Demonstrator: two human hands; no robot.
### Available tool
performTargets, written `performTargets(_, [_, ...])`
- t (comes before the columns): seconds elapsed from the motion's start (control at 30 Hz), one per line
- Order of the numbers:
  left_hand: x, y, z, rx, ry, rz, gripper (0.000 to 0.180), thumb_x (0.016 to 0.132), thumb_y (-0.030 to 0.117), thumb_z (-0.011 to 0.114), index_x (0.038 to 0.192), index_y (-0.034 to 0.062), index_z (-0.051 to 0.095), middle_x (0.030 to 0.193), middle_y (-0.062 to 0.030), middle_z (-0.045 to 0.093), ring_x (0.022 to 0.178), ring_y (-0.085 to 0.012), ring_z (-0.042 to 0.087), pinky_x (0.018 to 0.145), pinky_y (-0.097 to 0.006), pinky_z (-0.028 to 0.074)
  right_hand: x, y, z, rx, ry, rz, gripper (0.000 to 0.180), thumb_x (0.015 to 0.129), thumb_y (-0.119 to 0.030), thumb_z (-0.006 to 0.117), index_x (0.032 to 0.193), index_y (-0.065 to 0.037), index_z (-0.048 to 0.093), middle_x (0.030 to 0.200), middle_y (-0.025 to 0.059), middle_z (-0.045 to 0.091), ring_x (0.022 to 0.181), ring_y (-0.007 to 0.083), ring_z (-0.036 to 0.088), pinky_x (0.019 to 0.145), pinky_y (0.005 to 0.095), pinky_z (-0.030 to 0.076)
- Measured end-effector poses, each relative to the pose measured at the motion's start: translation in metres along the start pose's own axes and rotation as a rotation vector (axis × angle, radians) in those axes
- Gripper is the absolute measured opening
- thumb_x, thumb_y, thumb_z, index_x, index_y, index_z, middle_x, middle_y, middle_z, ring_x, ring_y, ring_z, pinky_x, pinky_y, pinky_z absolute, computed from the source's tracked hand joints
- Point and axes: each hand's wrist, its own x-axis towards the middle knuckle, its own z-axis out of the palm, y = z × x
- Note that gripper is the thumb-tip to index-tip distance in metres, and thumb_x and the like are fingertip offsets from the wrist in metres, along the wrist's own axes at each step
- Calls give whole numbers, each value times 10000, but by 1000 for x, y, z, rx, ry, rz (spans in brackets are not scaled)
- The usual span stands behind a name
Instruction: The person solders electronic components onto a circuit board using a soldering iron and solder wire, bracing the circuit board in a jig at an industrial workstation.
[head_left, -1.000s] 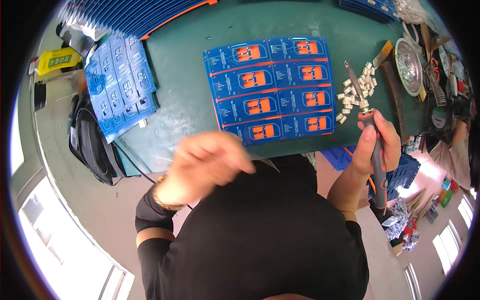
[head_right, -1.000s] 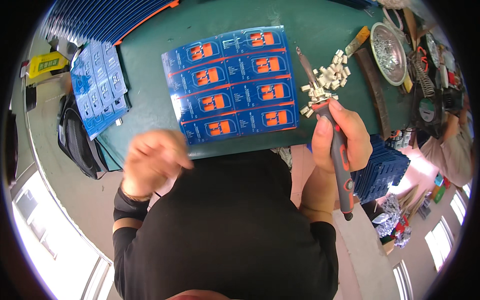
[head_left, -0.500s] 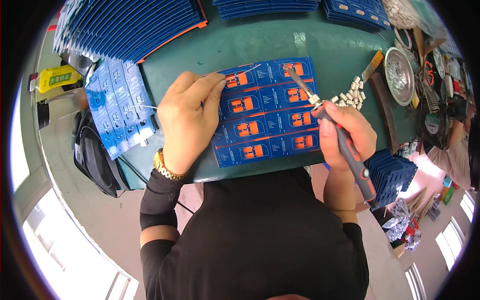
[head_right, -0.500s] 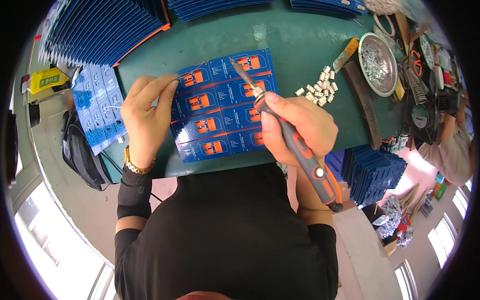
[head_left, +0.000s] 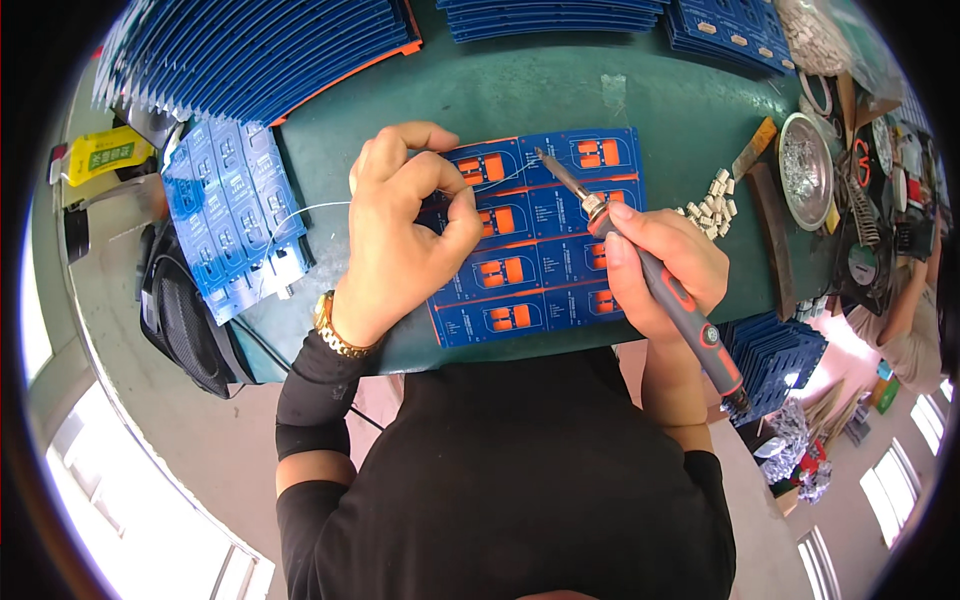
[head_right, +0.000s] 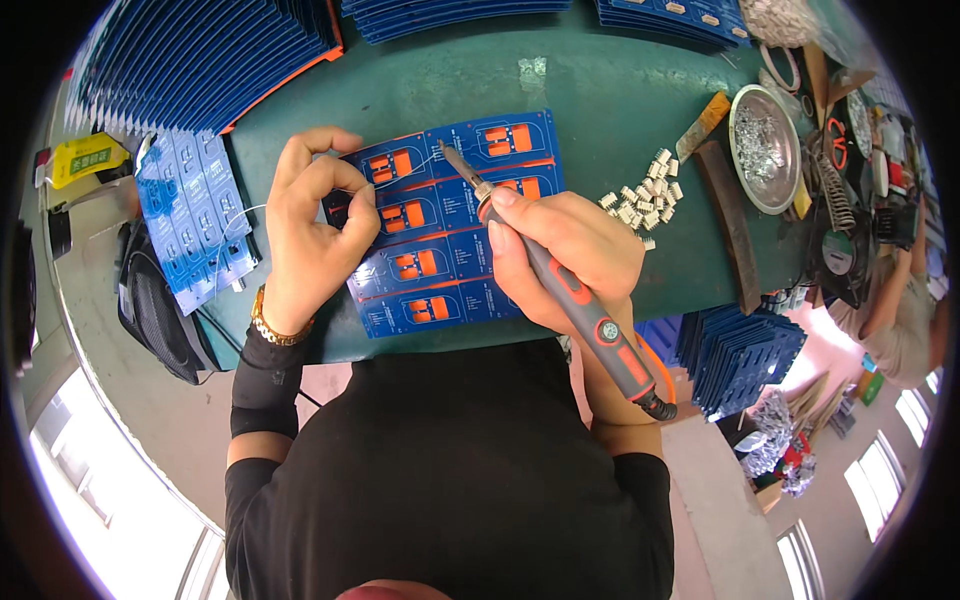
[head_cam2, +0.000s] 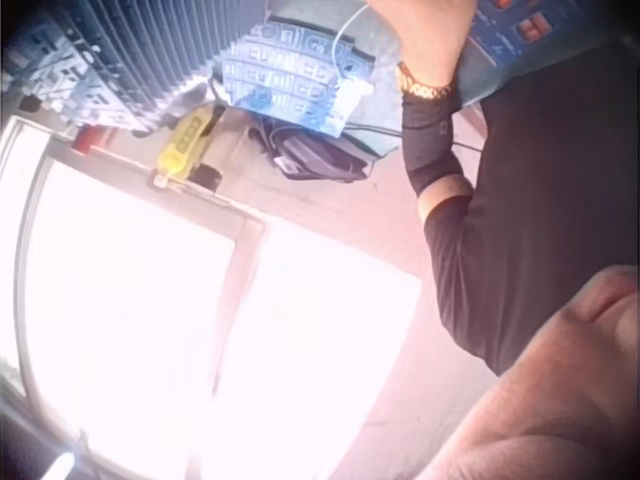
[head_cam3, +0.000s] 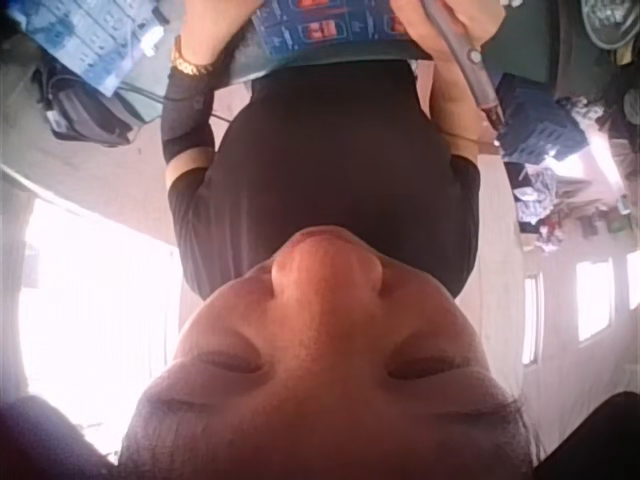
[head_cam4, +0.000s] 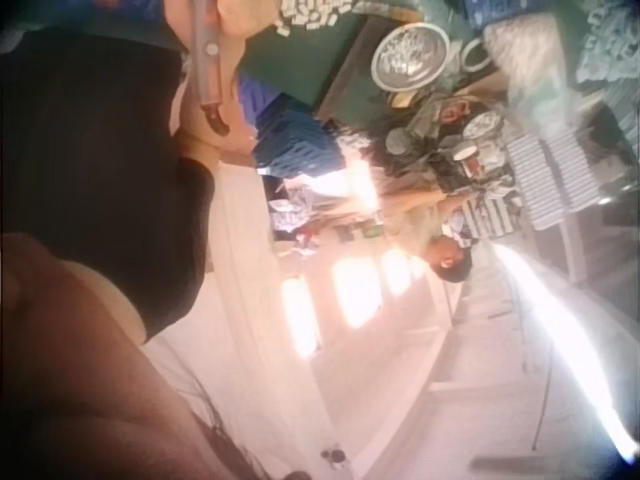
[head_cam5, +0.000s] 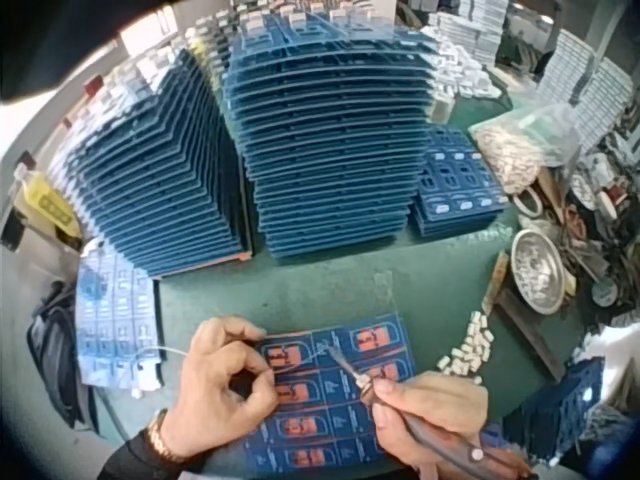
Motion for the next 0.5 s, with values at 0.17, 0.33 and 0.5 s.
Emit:
performTargets(0.17, [0,-4,0,87,7,39,122,642,-1,650,712,82,594,1021,-64,597,948,-255,527,905,-395,357,-2,3,2,-13,-3,6,232,734,64,694,963,28,689,656,88,645,508,148,589,449,232,436])
performTargets(0.33, [0,-6,3,96,0,66,123,644,1,650,719,80,593,998,-52,609,1023,-270,536,937,-413,344,-4,6,4,-10,-4,-1,239,731,58,700,967,19,691,626,70,619,477,136,559,430,232,416])
performTargets(0.5, [0,-7,5,100,-8,88,119,649,0,649,722,76,593,974,-47,616,1084,-285,536,961,-432,333,-4,4,4,-25,-24,-3,253,726,56,702,975,8,696,604,50,594,454,122,530,416,235,398])
